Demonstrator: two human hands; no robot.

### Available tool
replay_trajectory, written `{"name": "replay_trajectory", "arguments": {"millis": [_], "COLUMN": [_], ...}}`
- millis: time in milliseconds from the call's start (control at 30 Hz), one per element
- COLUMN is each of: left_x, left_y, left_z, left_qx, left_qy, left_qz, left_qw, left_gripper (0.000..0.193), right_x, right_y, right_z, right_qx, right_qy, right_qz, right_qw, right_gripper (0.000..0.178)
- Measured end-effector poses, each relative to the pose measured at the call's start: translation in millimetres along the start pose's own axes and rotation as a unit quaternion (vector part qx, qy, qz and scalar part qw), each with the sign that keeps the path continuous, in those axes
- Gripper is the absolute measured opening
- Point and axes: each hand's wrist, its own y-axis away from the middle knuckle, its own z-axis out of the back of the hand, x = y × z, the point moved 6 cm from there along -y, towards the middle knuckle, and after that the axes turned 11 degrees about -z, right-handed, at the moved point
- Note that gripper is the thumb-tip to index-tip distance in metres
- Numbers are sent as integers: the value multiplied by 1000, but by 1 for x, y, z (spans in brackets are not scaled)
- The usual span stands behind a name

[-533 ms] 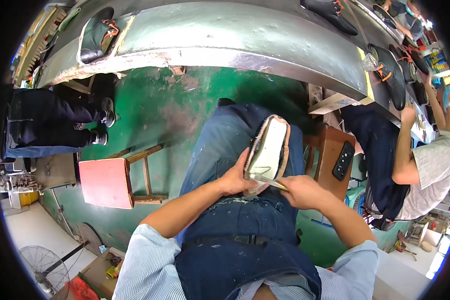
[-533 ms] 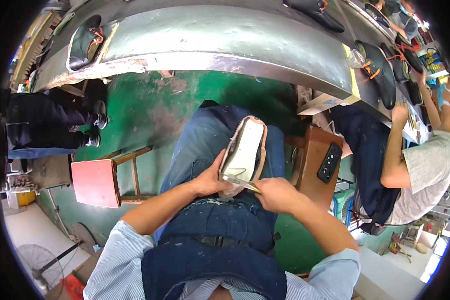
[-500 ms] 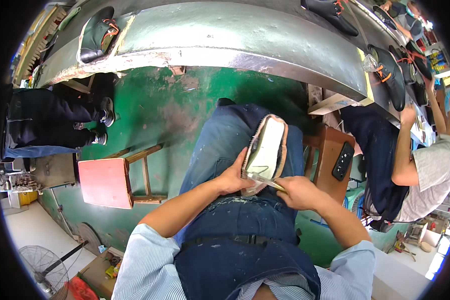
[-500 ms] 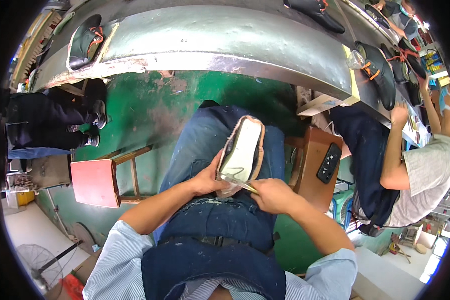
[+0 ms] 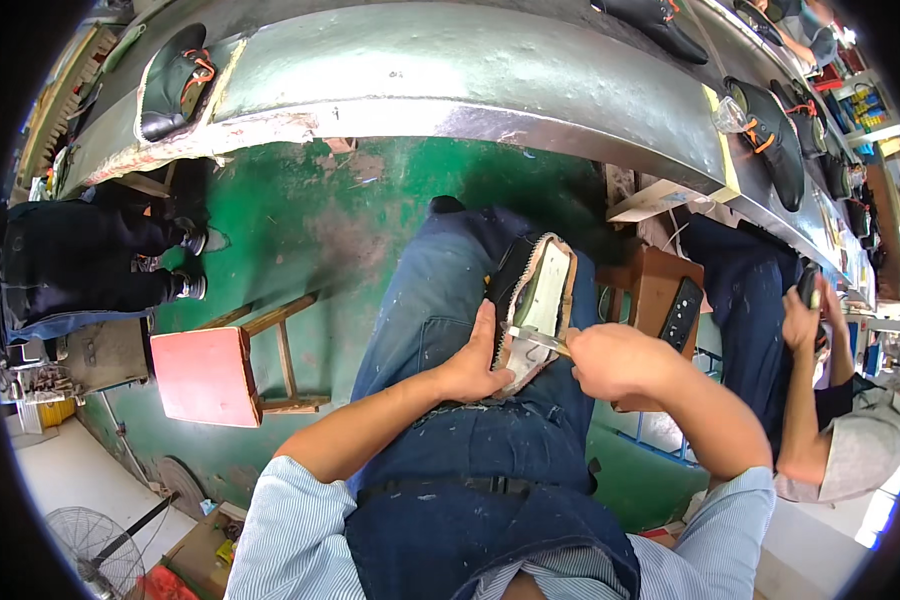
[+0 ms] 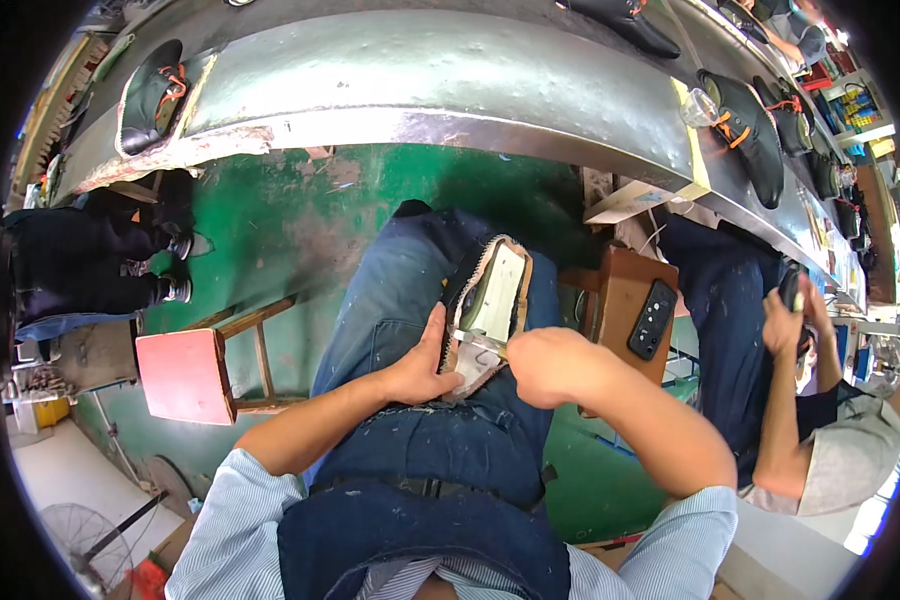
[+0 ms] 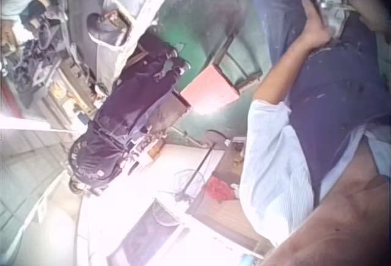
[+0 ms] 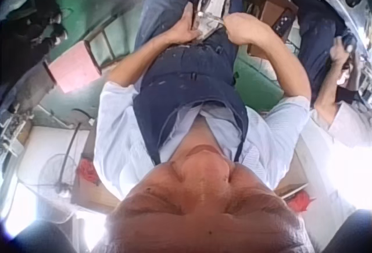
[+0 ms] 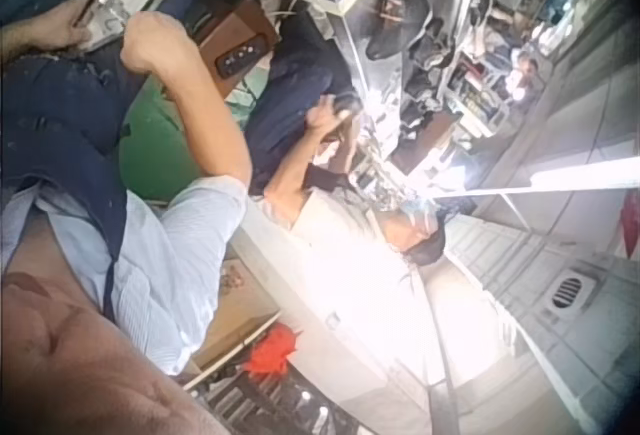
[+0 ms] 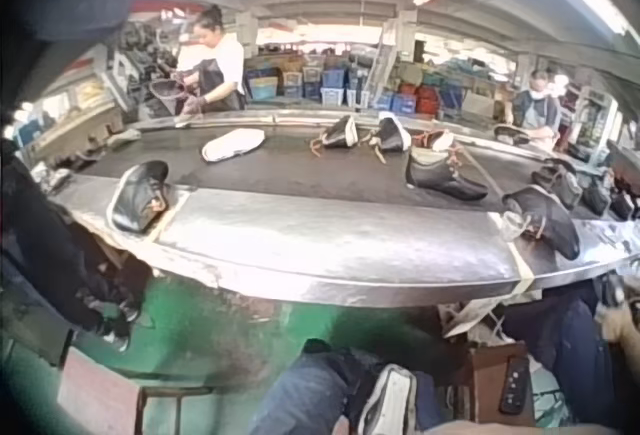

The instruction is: Performing manual lasting of shoes by tightening laces and securing the upper to the insole using lasting pliers.

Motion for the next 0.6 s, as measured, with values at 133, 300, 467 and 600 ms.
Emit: {"name": "replay_trajectory", "arguments": {"millis": [133, 300, 467, 600], "left_x": [0, 25, 20, 15], "left_y": [-3, -20, -22, -23], "left_z": [8, -1, 20, 21], "left_qx": [-151, -303, -340, -310], "left_qy": [581, 444, 94, 26], "left_qz": [102, 220, 147, 80], "left_qw": [793, 814, 924, 947], "left_gripper": [69, 59, 54, 49], "right_x": [-4, -8, 0, -31], "right_y": [-15, -22, -21, -11], "right_z": [-15, -61, -84, -60], "right_qx": [7, -211, -283, -266], "right_qy": [-2, -193, -277, -248], "right_qz": [36, 85, 48, 80], "right_qw": [999, 955, 917, 928], "right_gripper": [29, 26, 41, 56]}}
